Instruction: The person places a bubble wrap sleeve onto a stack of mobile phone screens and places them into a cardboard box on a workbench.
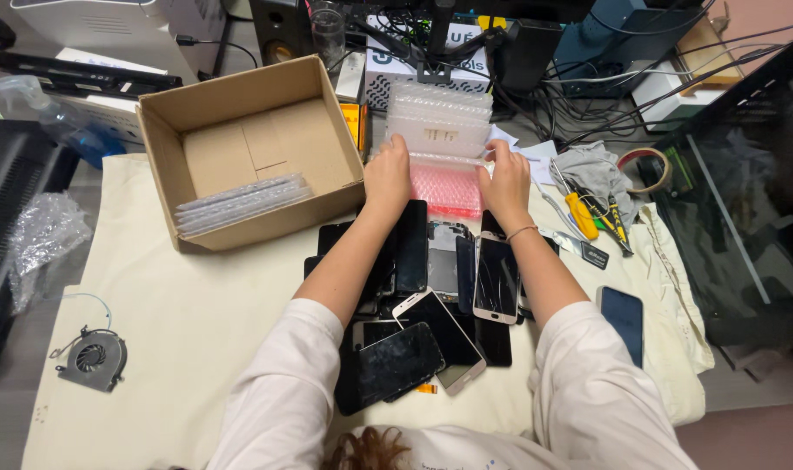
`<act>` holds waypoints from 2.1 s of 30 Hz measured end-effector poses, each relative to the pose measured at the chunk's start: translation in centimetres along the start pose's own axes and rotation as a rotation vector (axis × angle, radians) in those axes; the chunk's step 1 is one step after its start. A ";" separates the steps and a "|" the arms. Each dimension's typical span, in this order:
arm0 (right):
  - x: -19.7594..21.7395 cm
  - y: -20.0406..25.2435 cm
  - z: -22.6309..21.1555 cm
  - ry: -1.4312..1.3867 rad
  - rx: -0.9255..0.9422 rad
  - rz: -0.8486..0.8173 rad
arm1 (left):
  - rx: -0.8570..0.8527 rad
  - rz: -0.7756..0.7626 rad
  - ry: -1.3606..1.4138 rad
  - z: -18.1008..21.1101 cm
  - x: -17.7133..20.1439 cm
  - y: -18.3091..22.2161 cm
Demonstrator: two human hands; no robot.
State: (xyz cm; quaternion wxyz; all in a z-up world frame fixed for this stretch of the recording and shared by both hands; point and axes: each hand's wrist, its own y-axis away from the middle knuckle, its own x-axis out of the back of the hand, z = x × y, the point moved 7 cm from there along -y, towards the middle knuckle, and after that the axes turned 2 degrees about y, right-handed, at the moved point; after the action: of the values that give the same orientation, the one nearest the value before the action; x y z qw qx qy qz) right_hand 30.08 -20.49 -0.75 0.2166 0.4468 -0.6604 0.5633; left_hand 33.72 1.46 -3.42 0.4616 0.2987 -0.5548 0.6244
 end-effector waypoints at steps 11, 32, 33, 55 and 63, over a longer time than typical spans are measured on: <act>-0.3 1.0 1.2 -0.242 0.067 0.113 | -0.183 0.113 0.046 -0.3 1.4 -0.3; 8.7 18.9 -8.1 -1.242 -0.666 -0.300 | -0.604 -0.311 0.216 4.5 19.5 20.8; 8.9 19.7 -8.5 -1.241 -0.659 -0.283 | -0.607 -0.272 0.178 4.1 19.0 21.1; 9.8 24.0 -13.4 -1.223 -0.648 -0.299 | -0.571 -0.240 0.174 1.2 21.1 23.6; 10.8 22.3 -16.6 -1.350 -0.517 -0.441 | -0.667 -0.152 0.174 1.7 23.6 23.9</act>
State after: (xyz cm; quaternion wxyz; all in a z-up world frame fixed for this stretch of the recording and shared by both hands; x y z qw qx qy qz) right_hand 2.41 -9.48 0.04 -0.0294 0.7516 -0.6561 -0.0618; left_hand 2.48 6.63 7.82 0.6242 0.1177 -0.6631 0.3959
